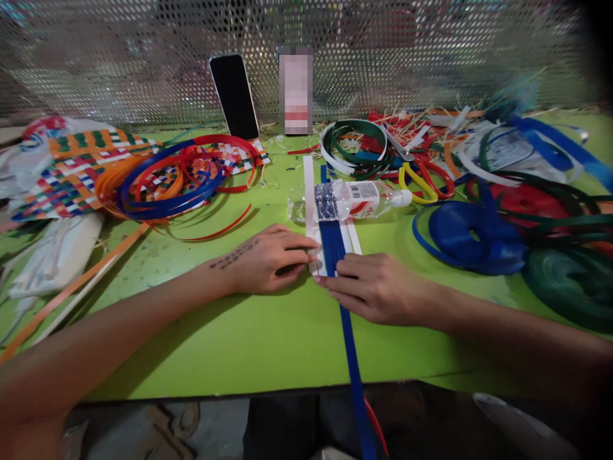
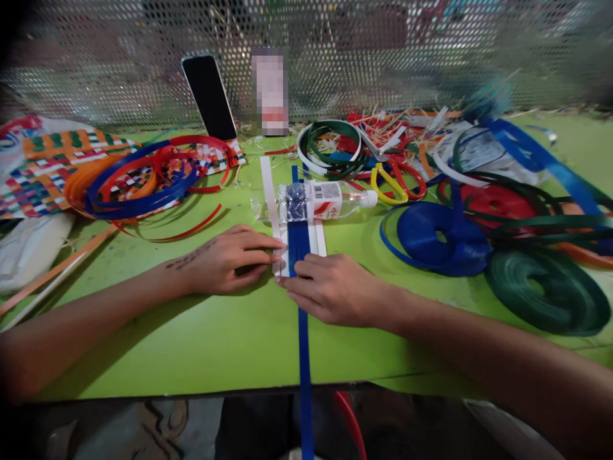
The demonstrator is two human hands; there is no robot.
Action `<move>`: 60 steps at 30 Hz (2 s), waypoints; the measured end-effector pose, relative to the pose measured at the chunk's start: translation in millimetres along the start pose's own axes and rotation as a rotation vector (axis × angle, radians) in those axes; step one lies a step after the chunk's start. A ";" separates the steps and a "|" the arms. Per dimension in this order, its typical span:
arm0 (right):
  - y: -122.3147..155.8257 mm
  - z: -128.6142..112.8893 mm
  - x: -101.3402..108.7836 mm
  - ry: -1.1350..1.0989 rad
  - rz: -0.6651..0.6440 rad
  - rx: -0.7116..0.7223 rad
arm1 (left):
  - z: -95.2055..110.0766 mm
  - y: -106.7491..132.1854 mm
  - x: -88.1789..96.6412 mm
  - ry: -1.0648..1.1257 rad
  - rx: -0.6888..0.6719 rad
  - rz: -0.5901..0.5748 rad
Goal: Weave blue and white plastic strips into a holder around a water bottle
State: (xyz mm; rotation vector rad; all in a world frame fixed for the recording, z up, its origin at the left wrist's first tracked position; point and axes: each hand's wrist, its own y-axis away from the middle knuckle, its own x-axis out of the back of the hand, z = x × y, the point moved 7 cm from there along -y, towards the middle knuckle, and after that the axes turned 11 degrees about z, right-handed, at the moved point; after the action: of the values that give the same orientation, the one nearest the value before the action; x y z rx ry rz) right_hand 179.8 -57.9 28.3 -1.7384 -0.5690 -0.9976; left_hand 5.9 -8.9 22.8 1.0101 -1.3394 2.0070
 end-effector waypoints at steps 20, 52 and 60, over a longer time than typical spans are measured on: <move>-10.2 -13.5 16.7 0.164 0.144 0.006 | 2.6 0.3 -0.6 0.019 -0.029 -0.020; 69.2 239.1 128.6 0.369 0.863 -1.176 | -1.2 -2.0 -1.4 0.027 0.009 -0.047; -17.1 140.4 67.1 -0.979 0.771 -1.063 | 0.6 -2.5 2.0 0.063 -0.030 0.074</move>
State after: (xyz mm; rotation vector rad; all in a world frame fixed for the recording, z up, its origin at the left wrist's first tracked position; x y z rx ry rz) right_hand 253.8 72.9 72.5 -3.0369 0.1899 0.2878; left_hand 6.7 -8.5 26.0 0.8883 -1.3871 2.0497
